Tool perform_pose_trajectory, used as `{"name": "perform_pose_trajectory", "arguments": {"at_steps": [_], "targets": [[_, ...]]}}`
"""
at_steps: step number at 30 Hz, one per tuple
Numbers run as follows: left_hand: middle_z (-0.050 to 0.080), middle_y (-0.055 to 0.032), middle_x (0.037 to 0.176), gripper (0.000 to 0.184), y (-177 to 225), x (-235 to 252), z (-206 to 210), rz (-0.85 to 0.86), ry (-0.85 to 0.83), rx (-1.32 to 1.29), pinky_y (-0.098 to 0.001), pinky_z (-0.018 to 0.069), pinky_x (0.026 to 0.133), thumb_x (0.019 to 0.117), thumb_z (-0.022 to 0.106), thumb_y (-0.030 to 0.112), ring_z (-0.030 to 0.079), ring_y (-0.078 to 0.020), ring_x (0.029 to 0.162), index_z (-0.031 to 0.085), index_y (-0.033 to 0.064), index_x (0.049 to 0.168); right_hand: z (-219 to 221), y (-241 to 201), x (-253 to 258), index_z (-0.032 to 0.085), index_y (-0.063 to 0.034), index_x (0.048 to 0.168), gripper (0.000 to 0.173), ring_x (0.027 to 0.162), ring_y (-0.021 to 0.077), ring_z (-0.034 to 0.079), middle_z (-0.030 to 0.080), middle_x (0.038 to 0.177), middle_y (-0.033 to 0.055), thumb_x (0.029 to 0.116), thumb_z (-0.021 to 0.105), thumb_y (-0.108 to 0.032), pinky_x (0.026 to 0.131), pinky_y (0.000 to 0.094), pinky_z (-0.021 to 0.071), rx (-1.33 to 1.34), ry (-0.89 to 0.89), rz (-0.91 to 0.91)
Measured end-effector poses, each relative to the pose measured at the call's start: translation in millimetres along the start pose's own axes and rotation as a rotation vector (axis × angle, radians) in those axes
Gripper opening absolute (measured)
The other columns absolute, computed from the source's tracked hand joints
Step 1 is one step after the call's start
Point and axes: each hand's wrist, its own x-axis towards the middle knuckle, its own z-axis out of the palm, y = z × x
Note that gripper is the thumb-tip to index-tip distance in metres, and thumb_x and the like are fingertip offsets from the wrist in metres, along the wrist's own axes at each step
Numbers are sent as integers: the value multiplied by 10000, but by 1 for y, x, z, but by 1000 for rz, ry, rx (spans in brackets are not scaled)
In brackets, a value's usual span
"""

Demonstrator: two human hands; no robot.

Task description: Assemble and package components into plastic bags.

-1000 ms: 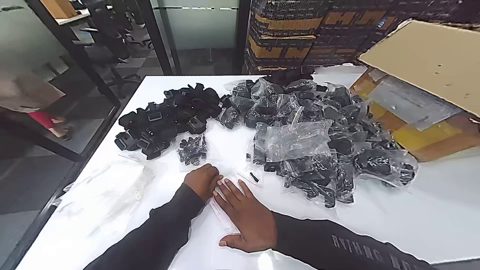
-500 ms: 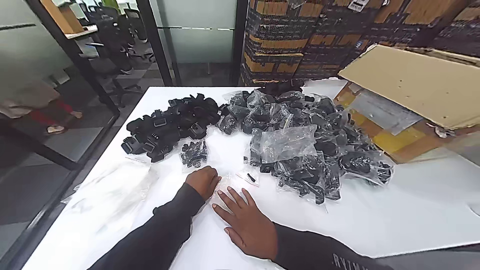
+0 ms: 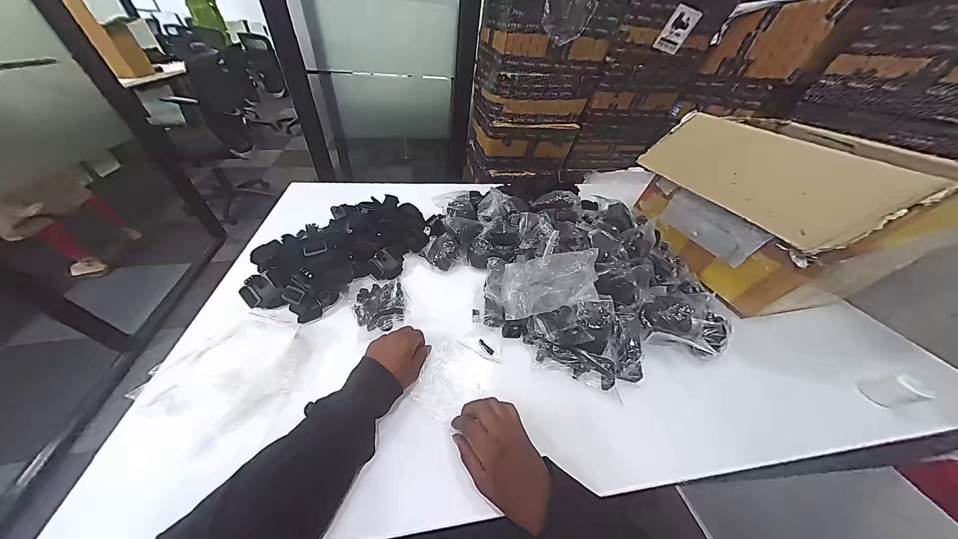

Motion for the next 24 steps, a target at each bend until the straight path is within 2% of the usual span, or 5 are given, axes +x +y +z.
{"name": "perform_pose_trajectory", "arguments": {"at_steps": [4, 10, 13, 17, 24], "targets": [[690, -202, 1110, 397, 0, -3, 1, 6, 11, 8, -613, 525, 920, 1047, 509, 349, 673, -378, 1084, 694, 1, 1090, 0, -1, 0, 736, -182, 948, 161, 902, 182, 651, 679, 957, -6, 972, 585, -230, 743, 390, 529, -34, 19, 4], [714, -194, 1068, 369, -7, -6, 0, 53, 98, -183, -593, 526, 948, 1025, 573, 331, 693, -360, 1006, 708, 3, 1126, -7, 4, -3, 711, -128, 1031, 199, 992, 140, 685, 736, 1023, -1, 1015, 535, -218, 923, 385, 546, 206, 205, 66], [715, -178, 1073, 345, -9, -8, 0, 121, 180, -326, -529, 567, 880, 1053, 518, 272, 707, -303, 889, 685, 8, 1199, -11, 10, -4, 655, -28, 1027, 142, 829, 98, 702, 712, 893, 28, 1013, 539, -108, 773, 295, 613, 597, 352, 203], [727, -159, 1033, 340, -9, -5, 9, 151, 283, -392, -497, 588, 834, 1055, 491, 220, 714, -277, 843, 658, 12, 1266, -30, 20, 4, 587, -24, 1069, 86, 770, 183, 742, 746, 906, 70, 1024, 520, -51, 699, 353, 644, 1025, 466, 341], [731, -203, 1021, 352, 19, -20, 14, 194, -47, -133, -646, 535, 891, 1054, 489, 268, 711, -393, 992, 684, 21, 1211, -68, 36, 63, 683, -139, 1087, 111, 785, 102, 688, 722, 928, -13, 1006, 618, -100, 702, 274, 599, 997, 579, 121]]}}
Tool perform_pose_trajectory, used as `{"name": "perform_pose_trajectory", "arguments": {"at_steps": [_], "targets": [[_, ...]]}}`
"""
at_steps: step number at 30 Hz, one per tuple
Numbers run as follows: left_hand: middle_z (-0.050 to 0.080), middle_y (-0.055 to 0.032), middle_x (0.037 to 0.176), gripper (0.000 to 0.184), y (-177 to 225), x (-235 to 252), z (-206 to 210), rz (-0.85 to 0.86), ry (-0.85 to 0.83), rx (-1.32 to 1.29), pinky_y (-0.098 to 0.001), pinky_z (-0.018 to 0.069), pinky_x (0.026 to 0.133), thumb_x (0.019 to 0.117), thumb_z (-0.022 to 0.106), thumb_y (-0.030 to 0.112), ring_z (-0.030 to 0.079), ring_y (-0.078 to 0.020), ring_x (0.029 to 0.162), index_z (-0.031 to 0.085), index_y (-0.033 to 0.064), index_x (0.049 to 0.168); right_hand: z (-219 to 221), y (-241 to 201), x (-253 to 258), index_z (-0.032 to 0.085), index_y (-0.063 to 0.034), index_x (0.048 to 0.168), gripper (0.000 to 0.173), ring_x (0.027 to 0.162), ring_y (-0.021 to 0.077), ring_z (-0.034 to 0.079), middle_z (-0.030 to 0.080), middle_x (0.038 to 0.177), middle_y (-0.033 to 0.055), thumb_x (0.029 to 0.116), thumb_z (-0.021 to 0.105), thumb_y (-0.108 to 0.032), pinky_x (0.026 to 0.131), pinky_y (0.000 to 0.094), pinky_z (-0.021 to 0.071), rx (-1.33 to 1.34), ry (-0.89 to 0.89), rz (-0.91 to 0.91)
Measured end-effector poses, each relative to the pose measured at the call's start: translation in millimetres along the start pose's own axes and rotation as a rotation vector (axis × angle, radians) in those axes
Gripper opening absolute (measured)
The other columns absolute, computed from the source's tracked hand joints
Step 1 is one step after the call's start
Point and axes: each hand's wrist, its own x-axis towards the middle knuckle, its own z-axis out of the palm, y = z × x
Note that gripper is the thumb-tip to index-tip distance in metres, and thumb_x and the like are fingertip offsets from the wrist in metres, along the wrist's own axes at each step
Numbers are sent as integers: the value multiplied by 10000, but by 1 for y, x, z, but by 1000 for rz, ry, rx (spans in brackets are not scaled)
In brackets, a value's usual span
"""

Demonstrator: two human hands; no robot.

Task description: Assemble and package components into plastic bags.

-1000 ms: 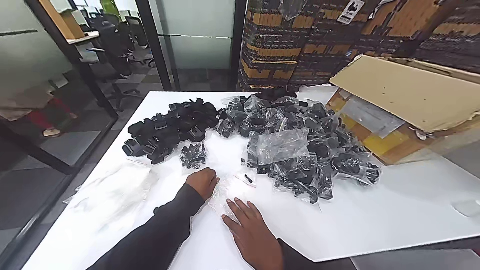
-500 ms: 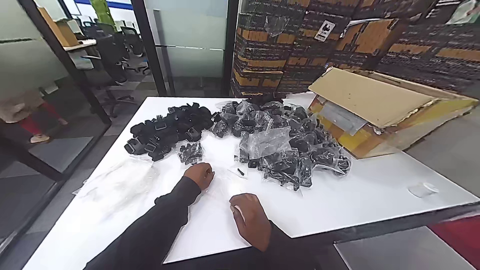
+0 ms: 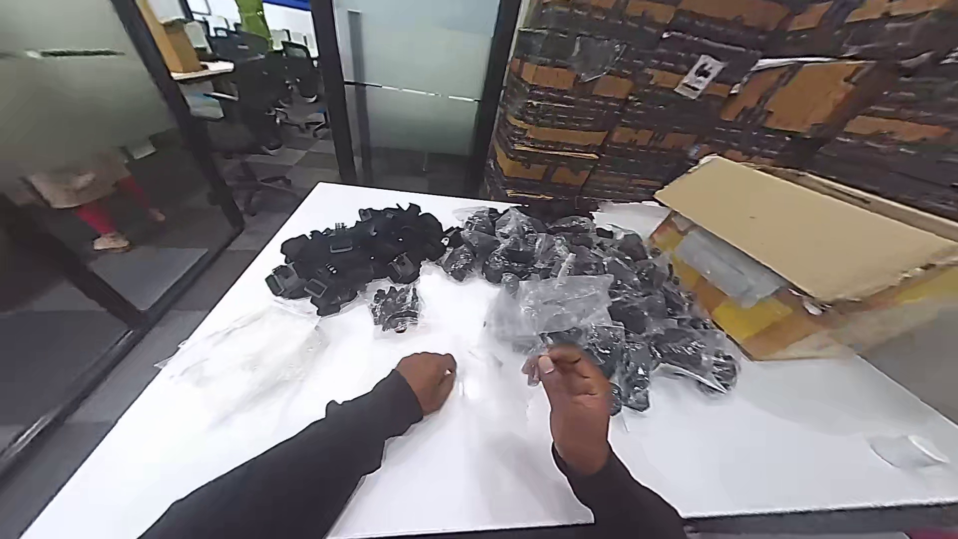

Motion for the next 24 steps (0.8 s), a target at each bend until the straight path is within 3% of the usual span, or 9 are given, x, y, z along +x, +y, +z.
{"name": "perform_pose_trajectory", "arguments": {"at_steps": [2, 7, 11, 13, 16, 18, 21, 24], "targets": [[725, -206, 1058, 349, 10, -3, 6, 44, -78, 60, -665, 538, 869, 1057, 463, 260, 708, -406, 1024, 677, 19, 1191, 16, 3, 22, 697, -125, 1065, 106, 808, 57, 654, 687, 981, -43, 986, 639, -83, 707, 243, 587, -40, -80, -73], [713, -215, 1099, 334, 23, -3, 11, 121, -186, 117, -668, 543, 818, 1082, 420, 233, 705, -428, 1021, 644, 28, 1221, 79, 14, 66, 682, 19, 984, 88, 767, 64, 644, 673, 946, 43, 963, 656, -62, 675, 245, 590, -56, -293, -95], [724, -192, 991, 193, 23, -12, 25, 438, -154, 169, -630, 578, 730, 1005, 578, 109, 724, -397, 908, 695, 23, 1131, 142, 27, 93, 669, 27, 976, 74, 691, 60, 636, 687, 849, 38, 941, 657, -37, 632, 244, 574, -38, -418, -105], [726, -172, 948, 181, 29, -21, 32, 624, -174, 185, -600, 576, 717, 1010, 594, 138, 724, -374, 870, 716, 43, 1103, 173, 31, 106, 678, 12, 968, 72, 660, 70, 631, 678, 817, 37, 915, 676, -37, 600, 250, 571, -58, -477, -75], [713, -125, 777, 240, 32, -32, 56, 835, -23, 72, -546, 565, 604, 1025, 570, 201, 716, -319, 715, 753, 81, 926, 219, 33, 126, 692, -31, 930, 55, 568, 70, 588, 652, 735, 16, 881, 686, -55, 506, 245, 521, -125, -571, -24], [707, -137, 779, 270, 34, -37, 58, 835, -48, 37, -554, 551, 623, 1027, 550, 205, 712, -333, 735, 745, 75, 895, 250, 33, 136, 693, -50, 900, 29, 529, 82, 558, 625, 691, 13, 882, 686, -71, 467, 255, 485, -171, -644, 17], [720, -240, 944, 300, 46, -42, 29, 676, -305, 75, -646, 523, 787, 1057, 478, 155, 704, -447, 919, 729, -10, 1058, 296, 34, 142, 693, -52, 855, 39, 520, 125, 554, 604, 651, 37, 869, 696, -88, 464, 304, 466, -260, -827, 116], [723, -244, 1022, 338, 47, -40, 33, 481, -273, -69, -650, 505, 866, 1054, 515, 243, 686, -437, 1014, 721, -22, 1103, 342, 40, 133, 673, -22, 986, 156, 556, 173, 595, 619, 666, 70, 861, 735, -92, 524, 375, 522, -332, -1021, 205]]}}
